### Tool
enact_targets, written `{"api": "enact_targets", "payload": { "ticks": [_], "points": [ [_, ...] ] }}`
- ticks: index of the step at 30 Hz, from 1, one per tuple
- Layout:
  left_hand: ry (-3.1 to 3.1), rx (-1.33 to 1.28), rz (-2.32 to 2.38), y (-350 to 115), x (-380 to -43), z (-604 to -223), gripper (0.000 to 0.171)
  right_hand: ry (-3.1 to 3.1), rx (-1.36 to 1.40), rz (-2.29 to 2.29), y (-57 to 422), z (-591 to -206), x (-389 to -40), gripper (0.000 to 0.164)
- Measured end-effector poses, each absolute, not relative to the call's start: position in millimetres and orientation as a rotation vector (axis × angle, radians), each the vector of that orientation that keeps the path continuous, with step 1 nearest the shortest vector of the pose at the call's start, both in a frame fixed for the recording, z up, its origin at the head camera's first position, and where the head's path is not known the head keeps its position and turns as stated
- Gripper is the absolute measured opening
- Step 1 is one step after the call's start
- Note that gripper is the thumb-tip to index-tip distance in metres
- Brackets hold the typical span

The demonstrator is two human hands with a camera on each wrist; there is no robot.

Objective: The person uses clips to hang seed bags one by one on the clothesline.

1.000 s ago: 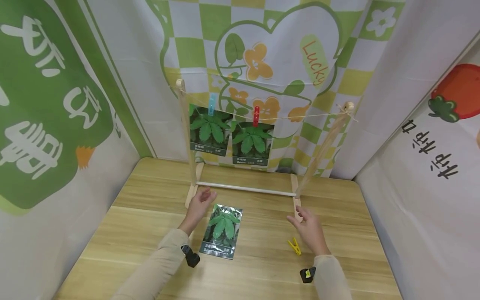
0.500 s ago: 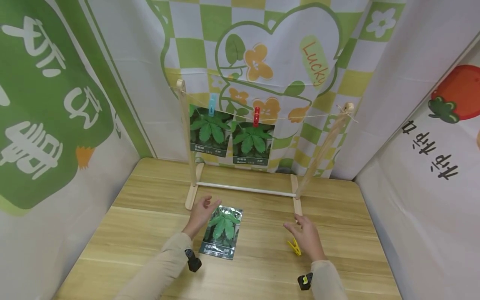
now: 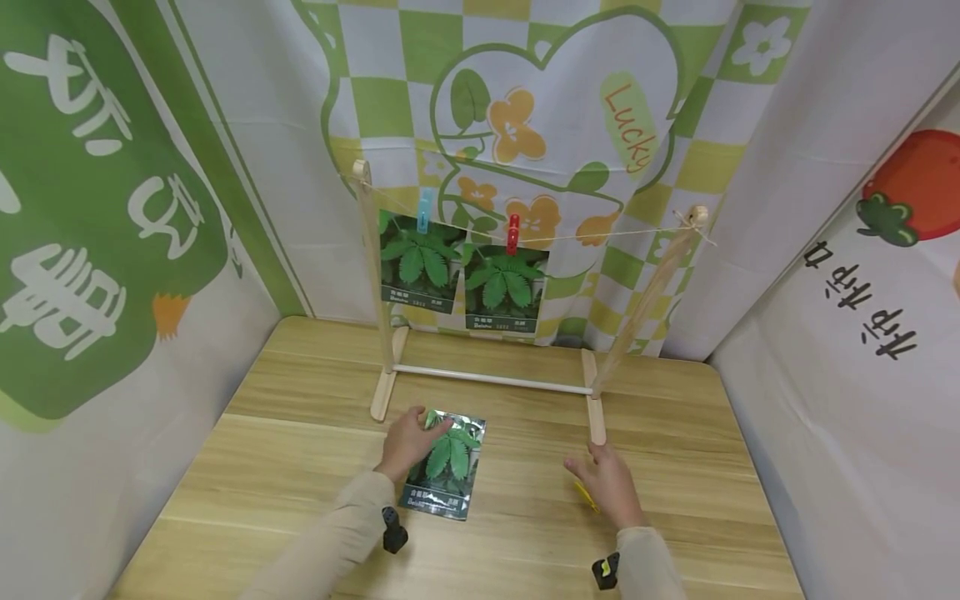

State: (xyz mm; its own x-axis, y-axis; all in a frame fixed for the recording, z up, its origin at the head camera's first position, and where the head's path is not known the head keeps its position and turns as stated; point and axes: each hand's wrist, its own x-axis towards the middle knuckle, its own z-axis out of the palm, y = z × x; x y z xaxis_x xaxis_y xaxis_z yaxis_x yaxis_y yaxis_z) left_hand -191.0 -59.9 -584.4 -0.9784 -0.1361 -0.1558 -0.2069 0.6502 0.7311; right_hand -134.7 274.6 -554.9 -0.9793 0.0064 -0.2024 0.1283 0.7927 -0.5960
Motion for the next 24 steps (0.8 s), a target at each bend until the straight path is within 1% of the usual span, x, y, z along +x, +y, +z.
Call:
{"api": "enact_targets", "payload": {
  "ticks": [4, 9, 14, 19, 24],
  "points": [
    [2.813, -0.295, 1.141, -56, -189, -586, 0.075, 2.79, 0.112, -0.945, 274, -557, -133, 0.08],
    [2.833, -0.282, 1.01, -50, -187, -592, 0.077, 2.789, 0.118, -0.892, 273, -560, -130, 0.079],
    [2.862, -0.247, 0.891, -44, -186, -597, 0.082, 2.84, 0.073, -0.77, 272, -565, -128, 0.069],
    [2.879, -0.261, 0.856, -36, -186, -600, 0.084, 2.894, 0.031, -0.683, 272, -569, -127, 0.063],
    [2.892, -0.269, 0.84, -29, -185, -599, 0.084, 2.882, 0.05, -0.666, 270, -568, -125, 0.063]
  ]
}}
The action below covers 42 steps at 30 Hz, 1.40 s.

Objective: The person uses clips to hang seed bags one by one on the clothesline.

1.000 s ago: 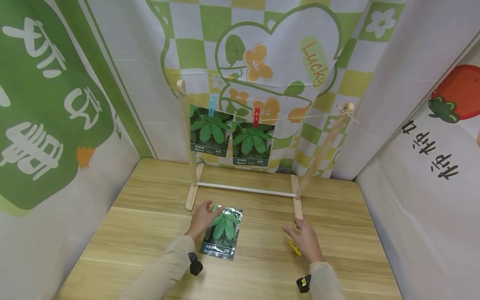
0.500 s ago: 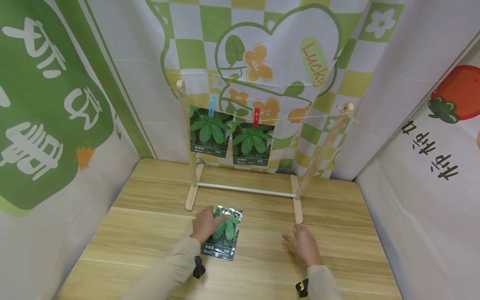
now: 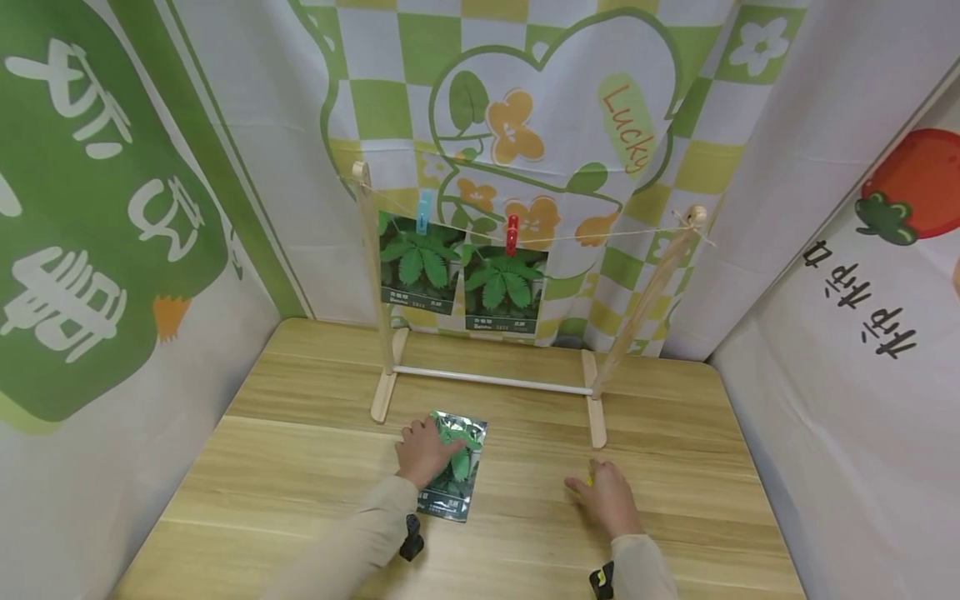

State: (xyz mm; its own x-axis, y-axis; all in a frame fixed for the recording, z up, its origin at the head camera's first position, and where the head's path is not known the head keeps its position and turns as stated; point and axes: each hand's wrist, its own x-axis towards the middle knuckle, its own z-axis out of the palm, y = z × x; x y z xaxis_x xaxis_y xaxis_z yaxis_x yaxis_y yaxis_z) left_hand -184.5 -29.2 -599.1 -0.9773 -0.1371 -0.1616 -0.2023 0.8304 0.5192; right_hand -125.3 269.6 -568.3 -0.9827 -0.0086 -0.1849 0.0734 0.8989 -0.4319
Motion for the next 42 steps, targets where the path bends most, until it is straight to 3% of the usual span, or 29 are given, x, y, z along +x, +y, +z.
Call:
{"api": "enact_targets", "payload": {
  "ticks": [10, 19, 28, 42],
  "points": [
    [2.991, -0.213, 0.732, -19, -180, -601, 0.094, 2.854, 0.094, -0.684, 269, -572, -123, 0.065],
    [3.05, -0.251, 0.718, -17, -184, -607, 0.089, 2.851, 0.092, -0.701, 272, -581, -125, 0.068],
    [3.026, -0.307, 0.854, -18, -188, -608, 0.097, 2.856, 0.159, -0.742, 265, -593, -125, 0.059],
    [2.862, -0.271, 1.223, -36, -189, -609, 0.074, 2.891, 0.209, -0.724, 260, -597, -123, 0.047]
  ]
}}
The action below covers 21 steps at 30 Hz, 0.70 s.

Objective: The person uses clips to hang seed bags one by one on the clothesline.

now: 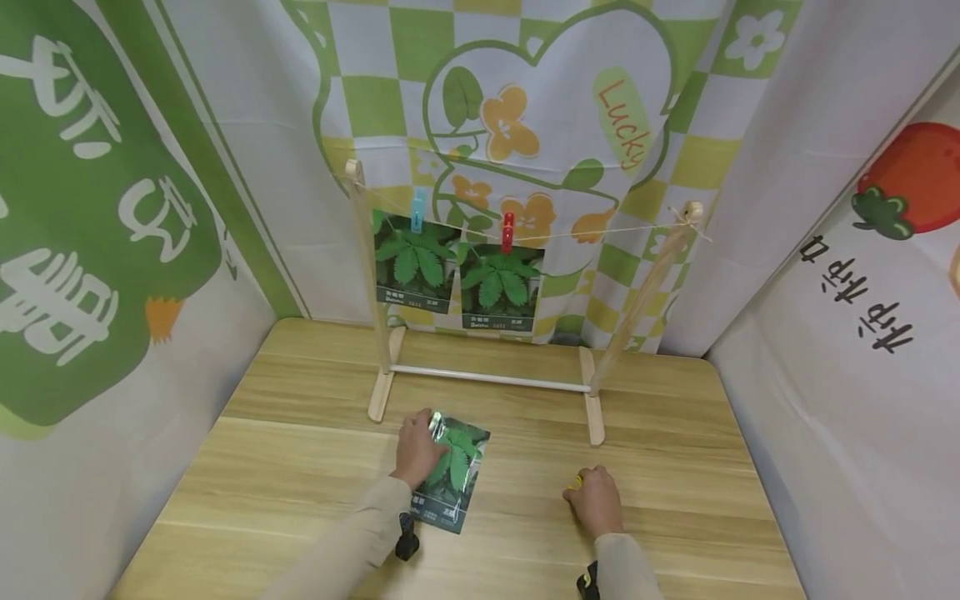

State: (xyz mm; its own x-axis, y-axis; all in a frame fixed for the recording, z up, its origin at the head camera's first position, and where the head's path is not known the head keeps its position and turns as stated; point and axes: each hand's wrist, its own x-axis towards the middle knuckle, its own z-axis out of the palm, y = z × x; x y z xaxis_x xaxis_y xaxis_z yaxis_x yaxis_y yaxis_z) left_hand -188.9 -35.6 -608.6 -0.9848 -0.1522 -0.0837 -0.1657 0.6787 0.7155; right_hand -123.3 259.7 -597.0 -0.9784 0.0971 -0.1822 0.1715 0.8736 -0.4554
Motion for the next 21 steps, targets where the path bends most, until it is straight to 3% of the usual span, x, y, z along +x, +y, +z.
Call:
{"api": "enact_targets", "payload": {
  "ticks": [12, 21],
  "points": [
    [2.601, -0.393, 1.453, -62, -194, -605, 0.031, 2.884, 0.228, -0.728, 259, -600, -124, 0.044],
    [2.48, -0.412, 1.552, -70, -196, -608, 0.015, 2.888, 0.248, -0.738, 258, -600, -124, 0.041]
  ]
}}
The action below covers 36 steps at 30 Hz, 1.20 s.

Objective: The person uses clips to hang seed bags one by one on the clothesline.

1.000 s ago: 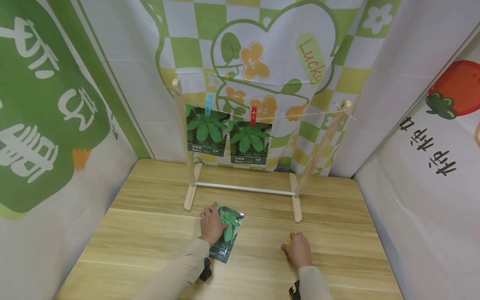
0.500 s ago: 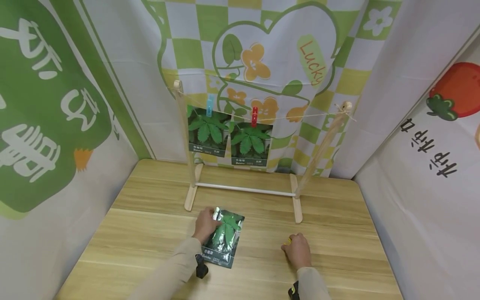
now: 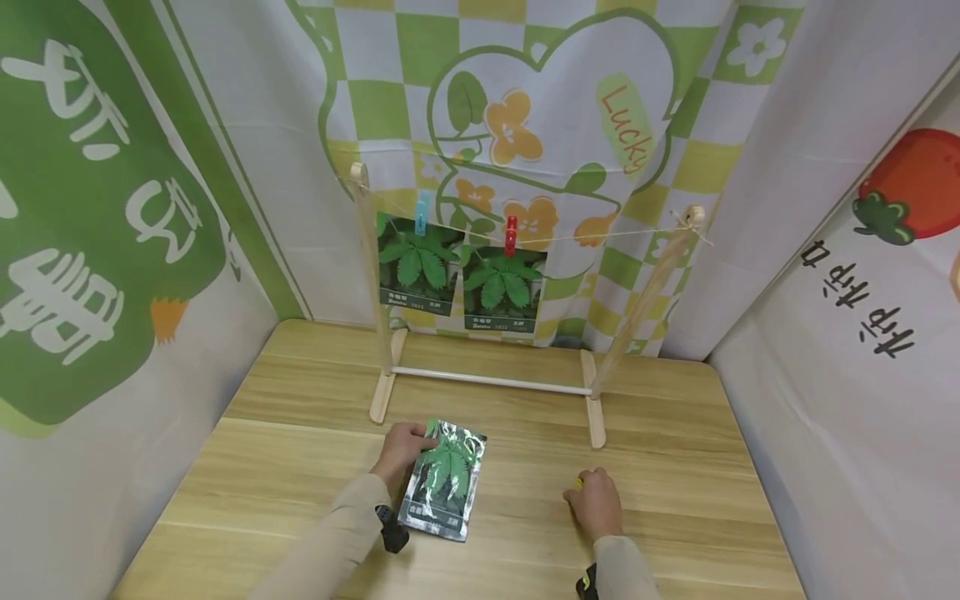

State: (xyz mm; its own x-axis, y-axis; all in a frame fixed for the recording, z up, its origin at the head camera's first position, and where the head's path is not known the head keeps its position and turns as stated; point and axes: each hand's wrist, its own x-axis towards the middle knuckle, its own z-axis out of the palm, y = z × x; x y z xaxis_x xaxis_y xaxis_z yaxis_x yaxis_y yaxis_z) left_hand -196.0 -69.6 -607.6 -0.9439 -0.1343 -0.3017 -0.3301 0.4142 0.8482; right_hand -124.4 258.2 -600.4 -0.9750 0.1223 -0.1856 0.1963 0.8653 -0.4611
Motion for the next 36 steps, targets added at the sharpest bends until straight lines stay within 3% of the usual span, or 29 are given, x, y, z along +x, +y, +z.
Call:
{"api": "enact_targets", "payload": {
  "ticks": [13, 20, 36],
  "points": [
    [2.378, -0.444, 1.595, -71, -196, -600, 0.022, 2.843, 0.263, -0.756, 260, -600, -125, 0.039],
    [2.326, -0.465, 1.632, -72, -196, -596, 0.014, 2.809, 0.274, -0.808, 262, -592, -127, 0.04],
    [2.326, -0.426, 1.694, -68, -198, -585, 0.035, 2.857, 0.243, -0.872, 264, -575, -130, 0.039]
  ]
}}
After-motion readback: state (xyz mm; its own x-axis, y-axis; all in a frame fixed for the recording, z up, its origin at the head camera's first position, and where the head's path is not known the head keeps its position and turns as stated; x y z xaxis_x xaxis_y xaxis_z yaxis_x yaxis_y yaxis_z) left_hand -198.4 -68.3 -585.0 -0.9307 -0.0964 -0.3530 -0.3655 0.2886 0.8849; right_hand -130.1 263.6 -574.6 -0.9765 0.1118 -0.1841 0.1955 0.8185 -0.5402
